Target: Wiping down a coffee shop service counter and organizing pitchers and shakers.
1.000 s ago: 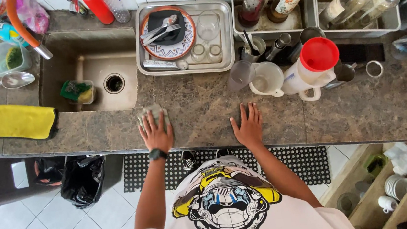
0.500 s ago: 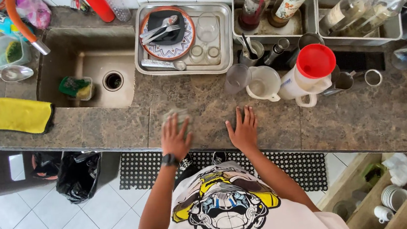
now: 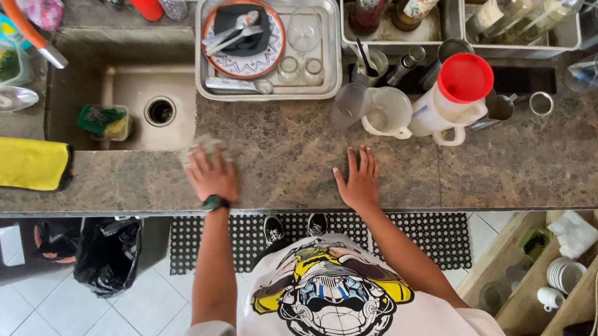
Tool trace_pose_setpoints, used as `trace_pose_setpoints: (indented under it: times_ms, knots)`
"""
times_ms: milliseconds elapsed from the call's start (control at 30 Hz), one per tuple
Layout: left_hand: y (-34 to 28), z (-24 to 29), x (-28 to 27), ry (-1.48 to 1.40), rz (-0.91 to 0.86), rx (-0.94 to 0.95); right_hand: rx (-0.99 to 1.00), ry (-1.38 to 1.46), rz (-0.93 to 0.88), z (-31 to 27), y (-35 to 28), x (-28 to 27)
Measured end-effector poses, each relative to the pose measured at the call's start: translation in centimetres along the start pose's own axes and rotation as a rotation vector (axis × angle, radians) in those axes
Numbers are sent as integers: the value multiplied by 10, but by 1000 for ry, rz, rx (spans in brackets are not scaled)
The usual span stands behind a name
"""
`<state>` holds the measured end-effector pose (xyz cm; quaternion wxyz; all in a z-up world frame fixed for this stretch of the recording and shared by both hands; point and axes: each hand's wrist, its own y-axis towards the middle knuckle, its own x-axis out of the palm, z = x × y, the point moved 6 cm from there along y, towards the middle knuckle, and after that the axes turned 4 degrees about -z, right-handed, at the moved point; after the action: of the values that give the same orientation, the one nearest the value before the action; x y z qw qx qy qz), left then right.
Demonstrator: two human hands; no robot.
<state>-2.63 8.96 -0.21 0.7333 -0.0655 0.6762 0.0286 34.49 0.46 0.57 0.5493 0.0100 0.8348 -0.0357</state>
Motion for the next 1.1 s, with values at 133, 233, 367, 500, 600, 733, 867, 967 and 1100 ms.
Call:
trace_pose_setpoints:
  times_ms: [133,233,367,500,600,733,867,967,1100]
  knots:
    - [-16,40,7,-40,76,173,6,1,19,-4,-2,-3]
    - [-49,41,3,-136,-86,367,20,-26,20,-3,-2,-3]
    - [-62,-24,-1,-151,179,375,52,-21,40,-3,1,-2]
    - [-39,-107,-10,-89,188,195,65,-76,51,-6,0,-4]
    - [-11,-143,-24,-184,81,44,68,-50,61,-8,-2,-5]
    - [9,-121,-2,-131,178,-16,74,-28,71,-15,-3,-9]
    - [-9,-41,43,-131,479,278,48,-54,60,-16,-4,-9]
    - [-49,5,13,-223,275,456,46,-46,63,-14,-5,-5]
    - [-61,-6,-3,-317,168,550,55,-86,97,-3,-1,1]
